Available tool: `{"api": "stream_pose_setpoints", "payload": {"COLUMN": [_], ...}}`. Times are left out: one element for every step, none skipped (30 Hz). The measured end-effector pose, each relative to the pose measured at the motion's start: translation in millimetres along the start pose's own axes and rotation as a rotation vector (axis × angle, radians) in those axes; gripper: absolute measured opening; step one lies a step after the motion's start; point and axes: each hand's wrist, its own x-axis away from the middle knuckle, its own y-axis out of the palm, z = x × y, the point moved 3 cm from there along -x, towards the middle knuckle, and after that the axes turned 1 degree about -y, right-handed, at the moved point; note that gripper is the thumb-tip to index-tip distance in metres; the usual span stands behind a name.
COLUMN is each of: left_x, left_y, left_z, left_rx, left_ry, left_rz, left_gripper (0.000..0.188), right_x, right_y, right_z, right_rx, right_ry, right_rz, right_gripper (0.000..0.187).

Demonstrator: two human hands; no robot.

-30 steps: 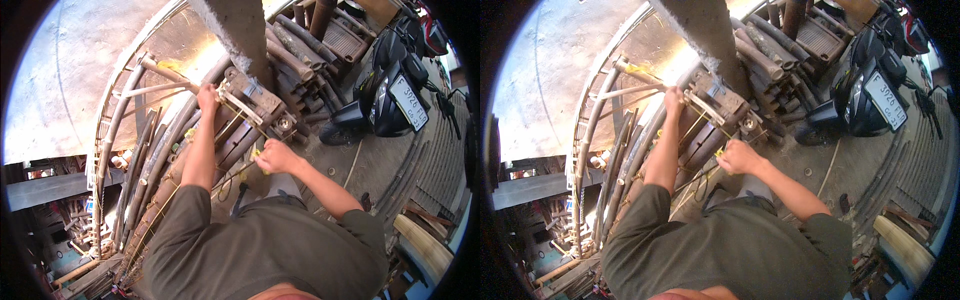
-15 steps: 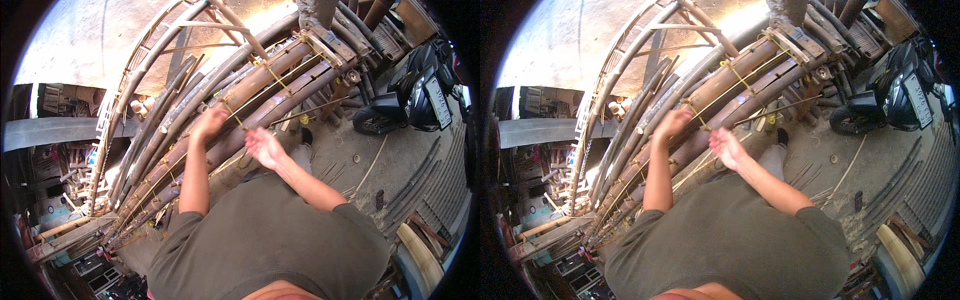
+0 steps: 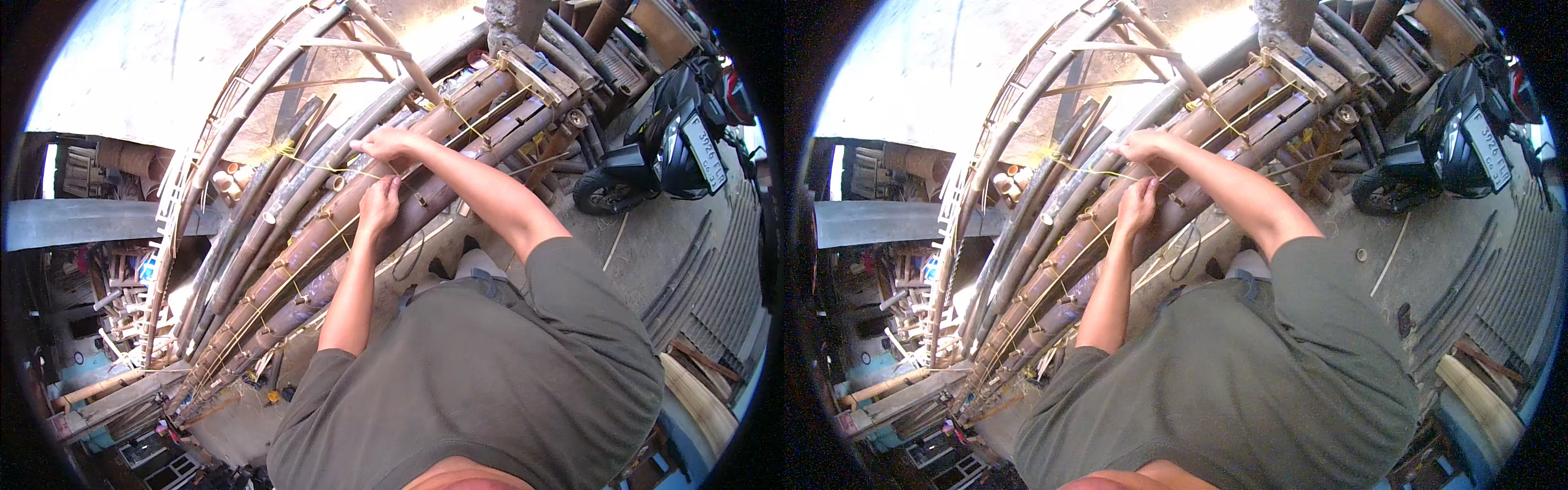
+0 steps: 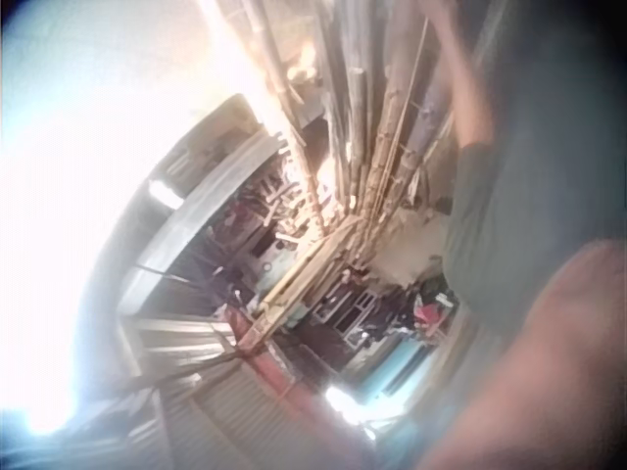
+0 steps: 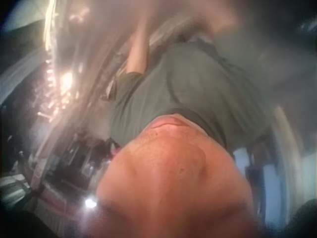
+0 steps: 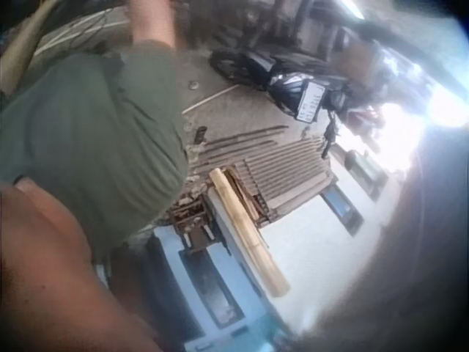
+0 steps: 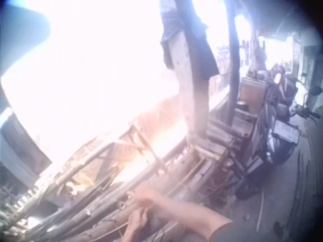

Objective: The person repeatedly picks up thin bamboo strips from the floor and ties them with yellow string around a horizontal bamboo frame. The person walks back and forth to retrieve strips and secures them at regular intervals along the frame.

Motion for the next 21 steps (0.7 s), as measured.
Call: {"api": "stream_pose_setpoints", "payload": {"left_x": [4.8, 3.9, 7.9, 13.9, 16.5, 13.9, 13.1, 9.1, 3.7, -8.0, -16.4, -32.3, -49.9, -64.7, -88.0, -104.0, -115.0, -118.9, -123.0, -124.6, -125.1], "left_y": [0.6, -0.6, -1.0, 1.1, 2.4, 0.1, -0.3, 5.0, 8.6, -2.1, -22.1, -44.2, -62.4, -65.8, -53.9, -41.5, -33.0, -25.1, -16.7, -12.9, -11.8], "left_z": [-1.6, -3.2, -11.1, -15.5, -17.1, -3.1, 6.4, -1.7, -15.4, -6.5, 15.5, 26.7, 32.0, 39.4, 13.6, -17.2, -40.3, -50.1, -49.6, -55.5, -61.7], "left_rx": [0.007, 0.019, 0.055, 0.084, 0.108, -0.021, -0.079, 0.058, 0.194, 0.563, 0.755, 0.75, 0.757, 0.786, 0.738, 0.39, 0.039, 0.012, -0.011, -0.039, -0.091], "left_ry": [-0.004, -0.01, 0.006, 0.027, 0.051, -0.114, -0.081, -0.023, 0.032, -0.054, -0.119, 0.063, 0.073, 0.026, 0.013, 0.018, 0.016, 0.028, 0.052, 0.06, 0.035], "left_rz": [-0.006, 0.006, 0.047, 0.077, 0.105, 0.074, 0.118, 0.133, 0.145, 0.062, 0.078, 0.108, 0.158, 0.142, 0.17, 0.268, 0.358, 0.341, 0.312, 0.293, 0.279], "left_gripper": [0.034, 0.034, 0.033, 0.032, 0.032, 0.03, 0.029, 0.027, 0.025, 0.024, 0.026, 0.025, 0.025, 0.024, 0.025, 0.025, 0.026, 0.027, 0.027, 0.028, 0.03], "right_x": [-0.9, 1.8, 34.5, 80.3, 129.4, 165.6, 186.9, 195.5, 199.2, 199.3, 195.8, 191.9, 195.5, 198.3, 198.5, 203.8, 213.9, 228.2, 251.5, 273.2, 292.6], "right_y": [-0.4, 2.2, 0.1, 1.0, 1.0, 15.8, 37.7, 58.0, 73.6, 78.9, 79.5, 81.0, 80.8, 74.3, 66.8, 57.6, 34.7, 13.6, 7.7, 14.4, 29.6], "right_z": [4.3, 6.2, -21.6, -36.4, -51.4, -30.6, 3.2, 38.7, 56.3, 55.4, 49.1, 50.1, 43.9, 40.2, 36.5, 50.2, 71.9, 96.2, 163.1, 186.9, 214.0], "right_rx": [-0.168, -0.472, -0.926, -0.526, -0.165, 0.082, 0.24, 0.341, 0.353, 0.276, 0.203, 0.203, 0.137, 0.092, 0.057, -0.234, -0.884, -1.522, -1.789, -1.855, -1.923], "right_ry": [0.078, -0.005, -0.045, -0.309, -0.594, -0.243, -0.154, -0.424, -0.583, -0.531, -0.474, -0.378, -0.374, -0.369, -0.382, -0.331, -0.075, -0.012, -0.266, 0.043, 0.064], "right_rz": [-0.105, 0.008, 0.016, -0.08, -0.076, -0.402, -0.367, -0.176, 0.0, 0.0, 0.018, -0.08, -0.028, 0.025, 0.07, 0.067, 0.316, 0.749, 1.103, 1.435, 1.461], "right_gripper": [0.042, 0.04, 0.036, 0.036, 0.036, 0.039, 0.038, 0.035, 0.032, 0.031, 0.03, 0.027, 0.026, 0.025, 0.025, 0.019, 0.02, 0.021, 0.021, 0.024, 0.028]}}
